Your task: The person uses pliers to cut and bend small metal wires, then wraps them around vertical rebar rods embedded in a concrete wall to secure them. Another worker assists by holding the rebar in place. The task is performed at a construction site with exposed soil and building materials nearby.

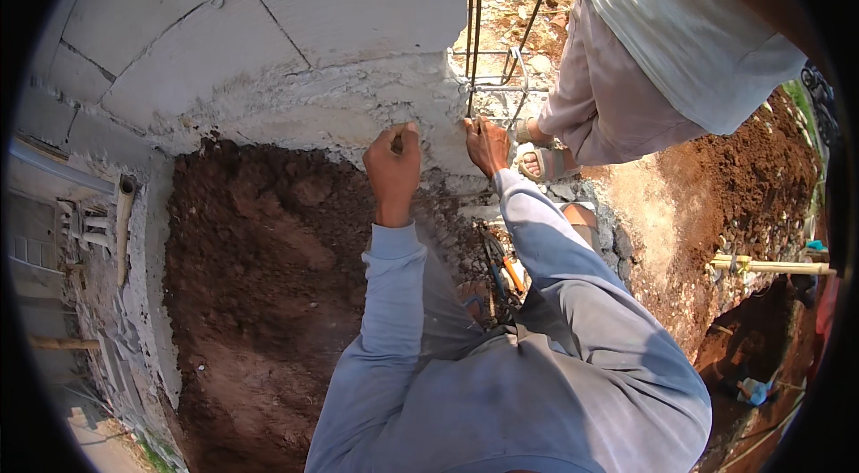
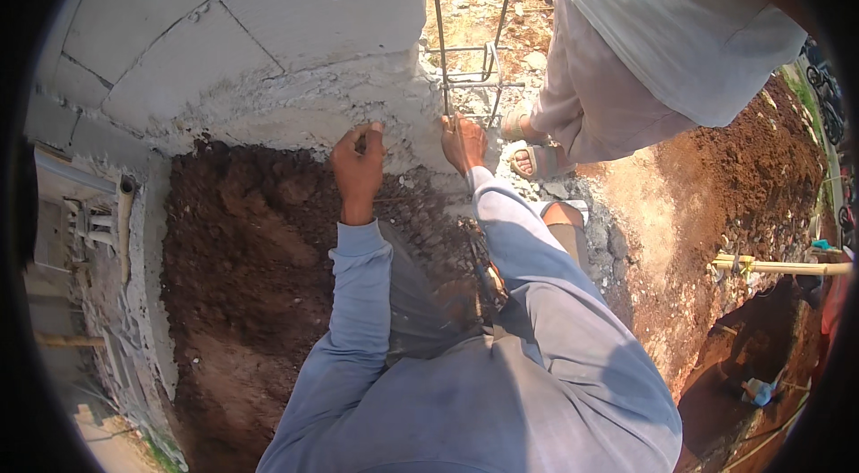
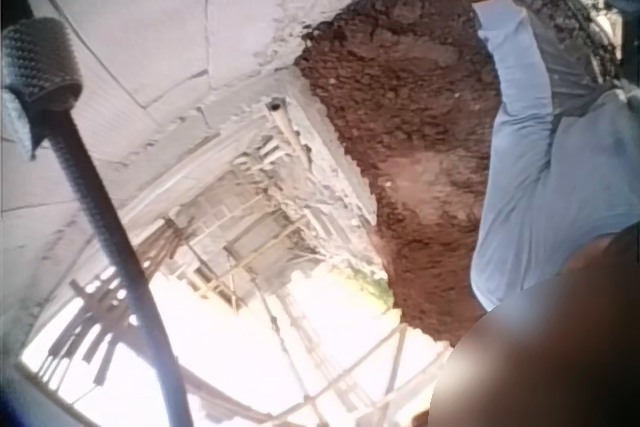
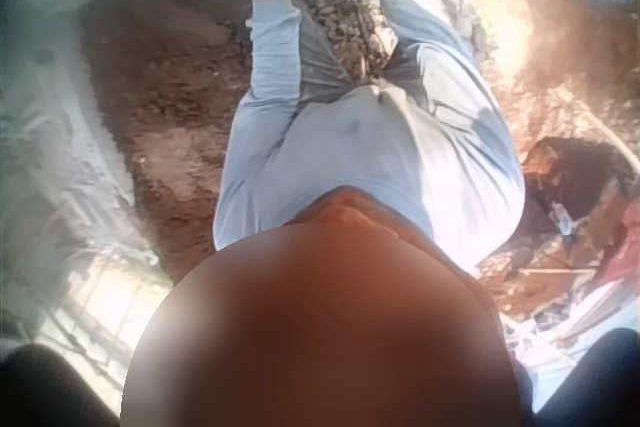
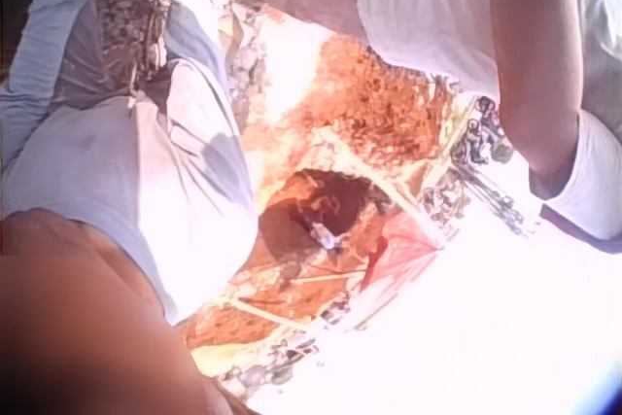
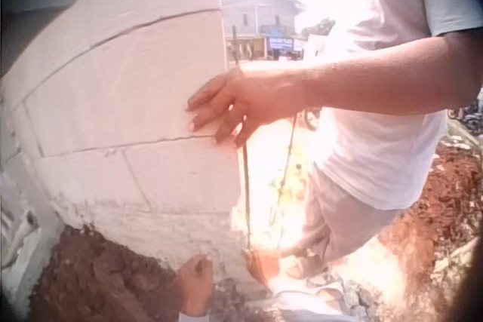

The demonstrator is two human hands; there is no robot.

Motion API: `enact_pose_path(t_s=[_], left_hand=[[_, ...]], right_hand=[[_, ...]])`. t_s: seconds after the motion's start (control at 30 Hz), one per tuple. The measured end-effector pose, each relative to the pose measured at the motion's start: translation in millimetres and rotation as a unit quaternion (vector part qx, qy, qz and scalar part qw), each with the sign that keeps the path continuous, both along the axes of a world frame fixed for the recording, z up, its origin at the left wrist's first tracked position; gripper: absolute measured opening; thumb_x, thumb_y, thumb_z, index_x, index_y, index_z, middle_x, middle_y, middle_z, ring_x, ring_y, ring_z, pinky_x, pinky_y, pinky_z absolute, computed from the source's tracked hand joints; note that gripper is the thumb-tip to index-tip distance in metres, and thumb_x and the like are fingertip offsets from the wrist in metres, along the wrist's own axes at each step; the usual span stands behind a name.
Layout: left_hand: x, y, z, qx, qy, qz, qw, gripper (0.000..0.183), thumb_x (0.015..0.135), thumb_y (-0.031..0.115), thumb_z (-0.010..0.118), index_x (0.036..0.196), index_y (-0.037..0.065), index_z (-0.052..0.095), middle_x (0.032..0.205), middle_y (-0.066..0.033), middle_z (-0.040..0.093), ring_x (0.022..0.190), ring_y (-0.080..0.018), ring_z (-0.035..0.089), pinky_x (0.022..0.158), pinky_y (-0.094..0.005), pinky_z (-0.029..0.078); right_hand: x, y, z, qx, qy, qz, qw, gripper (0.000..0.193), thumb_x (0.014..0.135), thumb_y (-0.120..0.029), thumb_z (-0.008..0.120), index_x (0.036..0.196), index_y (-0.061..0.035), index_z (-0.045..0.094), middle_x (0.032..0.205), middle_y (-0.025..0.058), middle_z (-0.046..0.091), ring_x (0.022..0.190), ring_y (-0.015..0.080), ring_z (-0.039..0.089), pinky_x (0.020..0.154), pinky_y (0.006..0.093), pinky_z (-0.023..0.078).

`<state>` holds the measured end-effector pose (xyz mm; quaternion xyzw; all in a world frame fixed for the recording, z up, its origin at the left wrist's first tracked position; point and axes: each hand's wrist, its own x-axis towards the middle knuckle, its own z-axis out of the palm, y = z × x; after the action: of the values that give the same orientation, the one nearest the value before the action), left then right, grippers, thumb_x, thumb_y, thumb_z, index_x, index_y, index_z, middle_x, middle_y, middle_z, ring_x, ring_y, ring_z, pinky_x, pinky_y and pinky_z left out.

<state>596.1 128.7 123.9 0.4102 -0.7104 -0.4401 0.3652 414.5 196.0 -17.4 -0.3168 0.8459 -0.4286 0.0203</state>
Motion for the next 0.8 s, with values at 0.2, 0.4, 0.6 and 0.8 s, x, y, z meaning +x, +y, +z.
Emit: enact_pose_path(t_s=[0.2, 0.4, 0.6, 0.8], left_hand=[[-2, 9, 12, -0.015, -0.01, 0.0, 1.0, 0.028, 0.09, 0.024, 0.067, 0.094, -0.003, 0.073, 0.065, -0.0085, 0.065, 0.058, -0.0158, 0.059, 0.055, -0.0337, 0.046], [3, 5, -2, -0.051, -0.077, -0.026, 0.995, 0.029, 0.09, 0.025, 0.066, 0.096, -0.003, 0.073, 0.068, -0.0101, 0.066, 0.063, -0.0186, 0.06, 0.058, -0.0362, 0.047], [-2, 15, 0, -0.041, -0.09, -0.073, 0.992, 0.031, 0.089, 0.025, 0.066, 0.097, -0.004, 0.071, 0.067, -0.0098, 0.065, 0.061, -0.0145, 0.058, 0.06, -0.0334, 0.047], [-17, 37, 2, -0.064, -0.125, -0.171, 0.975, 0.03, 0.089, 0.025, 0.066, 0.098, -0.003, 0.071, 0.07, -0.0119, 0.067, 0.064, -0.0163, 0.06, 0.061, -0.0339, 0.048]], right_hand=[[20, -9, -24, -0.435, -0.646, -0.017, 0.627, 0.024, 0.095, -0.033, 0.064, 0.084, -0.012, 0.058, 0.066, -0.0027, 0.052, 0.055, 0.0097, 0.048, 0.051, 0.0259, 0.039], [51, 99, -95, 0.235, -0.282, -0.08, 0.927, 0.064, 0.074, -0.058, 0.076, 0.106, -0.005, 0.058, 0.096, 0.0139, 0.067, 0.096, 0.029, 0.062, 0.083, 0.0396, 0.048], [95, 199, -157, 0.463, -0.269, -0.024, 0.844, 0.069, 0.07, -0.048, 0.083, 0.114, 0.0029, 0.066, 0.117, 0.0238, 0.066, 0.11, 0.0358, 0.064, 0.092, 0.045, 0.052], [89, 195, -178, 0.464, -0.285, 0.018, 0.838, 0.056, 0.072, -0.045, 0.082, 0.099, 0.0029, 0.071, 0.105, 0.0223, 0.07, 0.099, 0.0339, 0.068, 0.082, 0.0429, 0.056]])
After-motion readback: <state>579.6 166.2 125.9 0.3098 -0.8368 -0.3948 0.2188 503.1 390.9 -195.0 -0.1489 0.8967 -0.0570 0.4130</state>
